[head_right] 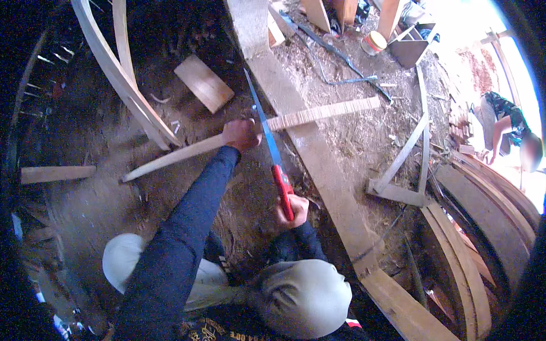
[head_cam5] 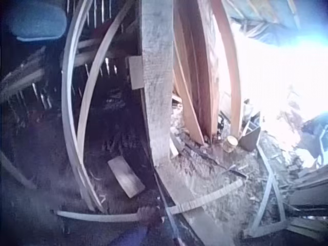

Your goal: The person uses a red hand saw to cut a long, thin strip of light-colored wood. They hold the wood steady with their left hand while sawing with their right hand, working in a cluttered workshop environment.

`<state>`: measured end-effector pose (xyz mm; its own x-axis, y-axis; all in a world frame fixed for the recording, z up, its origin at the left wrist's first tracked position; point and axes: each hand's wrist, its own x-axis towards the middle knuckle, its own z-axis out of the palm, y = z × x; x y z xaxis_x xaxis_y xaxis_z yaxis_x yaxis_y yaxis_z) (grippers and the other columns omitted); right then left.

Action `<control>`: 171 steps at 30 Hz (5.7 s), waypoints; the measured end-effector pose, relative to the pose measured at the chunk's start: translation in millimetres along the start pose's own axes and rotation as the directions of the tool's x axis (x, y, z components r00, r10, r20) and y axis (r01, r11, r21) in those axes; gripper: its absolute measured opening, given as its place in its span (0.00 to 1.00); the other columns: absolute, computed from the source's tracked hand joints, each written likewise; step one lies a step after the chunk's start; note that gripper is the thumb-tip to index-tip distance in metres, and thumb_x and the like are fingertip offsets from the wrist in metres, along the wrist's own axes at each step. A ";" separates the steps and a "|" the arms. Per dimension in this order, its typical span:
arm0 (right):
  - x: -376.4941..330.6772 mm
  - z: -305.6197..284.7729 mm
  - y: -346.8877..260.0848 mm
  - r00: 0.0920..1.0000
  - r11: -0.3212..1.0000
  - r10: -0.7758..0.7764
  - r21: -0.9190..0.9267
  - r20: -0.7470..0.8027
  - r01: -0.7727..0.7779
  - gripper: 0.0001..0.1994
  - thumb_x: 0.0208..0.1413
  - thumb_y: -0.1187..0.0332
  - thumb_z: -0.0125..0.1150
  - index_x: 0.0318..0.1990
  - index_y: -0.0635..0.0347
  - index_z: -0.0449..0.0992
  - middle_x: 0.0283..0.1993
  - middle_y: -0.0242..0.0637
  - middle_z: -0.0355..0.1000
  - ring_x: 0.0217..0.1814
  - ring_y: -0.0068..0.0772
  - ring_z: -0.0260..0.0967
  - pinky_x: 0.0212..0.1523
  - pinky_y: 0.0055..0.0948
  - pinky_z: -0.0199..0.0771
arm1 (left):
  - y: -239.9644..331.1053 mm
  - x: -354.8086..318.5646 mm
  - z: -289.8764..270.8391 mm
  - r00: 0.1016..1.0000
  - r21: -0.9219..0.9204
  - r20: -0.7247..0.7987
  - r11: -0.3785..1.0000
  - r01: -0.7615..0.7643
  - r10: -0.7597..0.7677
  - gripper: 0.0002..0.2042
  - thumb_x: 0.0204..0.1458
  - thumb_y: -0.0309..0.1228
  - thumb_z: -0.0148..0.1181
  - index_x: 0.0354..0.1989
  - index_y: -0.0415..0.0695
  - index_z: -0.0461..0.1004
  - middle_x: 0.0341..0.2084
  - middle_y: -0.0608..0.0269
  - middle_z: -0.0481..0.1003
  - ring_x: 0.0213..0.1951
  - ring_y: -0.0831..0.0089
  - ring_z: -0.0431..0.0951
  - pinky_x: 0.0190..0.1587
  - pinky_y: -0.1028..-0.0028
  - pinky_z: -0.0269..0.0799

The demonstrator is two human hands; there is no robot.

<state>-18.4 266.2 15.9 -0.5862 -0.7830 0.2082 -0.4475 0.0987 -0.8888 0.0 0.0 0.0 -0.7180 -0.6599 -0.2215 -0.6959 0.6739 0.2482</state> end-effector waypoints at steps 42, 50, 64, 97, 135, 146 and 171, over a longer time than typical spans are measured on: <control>1.4 -115.8 -317.4 0.887 0.750 0.124 -0.543 -0.444 -0.377 0.12 0.52 0.63 0.64 0.31 0.63 0.72 0.17 0.38 0.64 0.18 0.30 0.62 0.24 0.30 0.62 | -59.7 -16.3 -43.8 0.764 0.033 -0.026 0.764 -0.644 0.645 0.19 0.40 0.45 0.68 0.31 0.43 0.70 0.29 0.52 0.74 0.34 0.52 0.78 0.36 0.57 0.75; 13.7 -112.6 -300.9 0.900 0.796 0.135 -0.496 -0.414 -0.348 0.11 0.52 0.65 0.65 0.31 0.64 0.72 0.17 0.35 0.64 0.18 0.25 0.61 0.24 0.25 0.62 | -59.8 -16.5 -52.5 0.765 0.030 -0.004 0.765 -0.644 0.644 0.21 0.40 0.49 0.68 0.28 0.43 0.71 0.26 0.51 0.74 0.33 0.51 0.78 0.34 0.56 0.74; 11.4 -117.9 -297.7 0.904 0.805 0.149 -0.482 -0.401 -0.347 0.13 0.53 0.62 0.65 0.31 0.65 0.73 0.17 0.34 0.62 0.18 0.24 0.59 0.23 0.25 0.60 | -76.1 21.1 -69.2 0.790 -0.260 0.144 0.793 -0.551 0.596 0.23 0.43 0.50 0.67 0.36 0.42 0.78 0.32 0.50 0.79 0.36 0.54 0.79 0.41 0.61 0.73; 12.8 -119.2 -298.7 0.916 0.834 0.188 -0.434 -0.355 -0.340 0.12 0.54 0.63 0.63 0.33 0.65 0.75 0.17 0.32 0.63 0.19 0.20 0.59 0.23 0.23 0.59 | -44.1 6.4 -75.5 0.788 -0.242 0.256 0.827 -0.508 0.559 0.19 0.46 0.45 0.62 0.39 0.43 0.78 0.34 0.53 0.79 0.39 0.57 0.80 0.44 0.65 0.74; -3.2 -134.4 -287.1 0.807 0.894 0.196 -0.237 -0.557 -0.380 0.16 0.57 0.57 0.60 0.34 0.64 0.73 0.22 0.29 0.66 0.21 0.18 0.59 0.24 0.20 0.58 | -51.3 29.4 -82.2 0.594 -0.430 0.356 0.691 -0.580 0.721 0.21 0.44 0.39 0.70 0.44 0.40 0.77 0.36 0.57 0.79 0.37 0.71 0.78 0.44 0.70 0.72; -8.2 -139.2 -274.3 0.697 0.988 0.052 -0.065 -0.715 -0.140 0.25 0.60 0.42 0.47 0.32 0.59 0.62 0.15 0.25 0.53 0.14 0.18 0.50 0.16 0.22 0.50 | -9.7 -39.1 -141.0 0.530 -0.719 0.513 0.675 -0.164 0.675 0.22 0.56 0.32 0.58 0.59 0.42 0.67 0.42 0.66 0.77 0.42 0.79 0.75 0.48 0.75 0.70; -18.4 -145.0 -269.6 0.720 0.999 -0.038 -0.018 -0.693 0.034 0.23 0.62 0.43 0.43 0.28 0.54 0.58 0.15 0.23 0.51 0.14 0.16 0.46 0.17 0.19 0.50 | 44.2 -121.4 -185.2 0.539 -0.892 0.451 0.347 0.288 0.712 0.24 0.64 0.43 0.43 0.61 0.38 0.60 0.39 0.61 0.73 0.39 0.76 0.74 0.45 0.73 0.71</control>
<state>15.1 343.1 310.8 -0.8732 -0.1419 0.4662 -0.4798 0.0829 -0.8735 59.1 48.4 212.5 -0.8887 0.2737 -0.3679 -0.4354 -0.2524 0.8641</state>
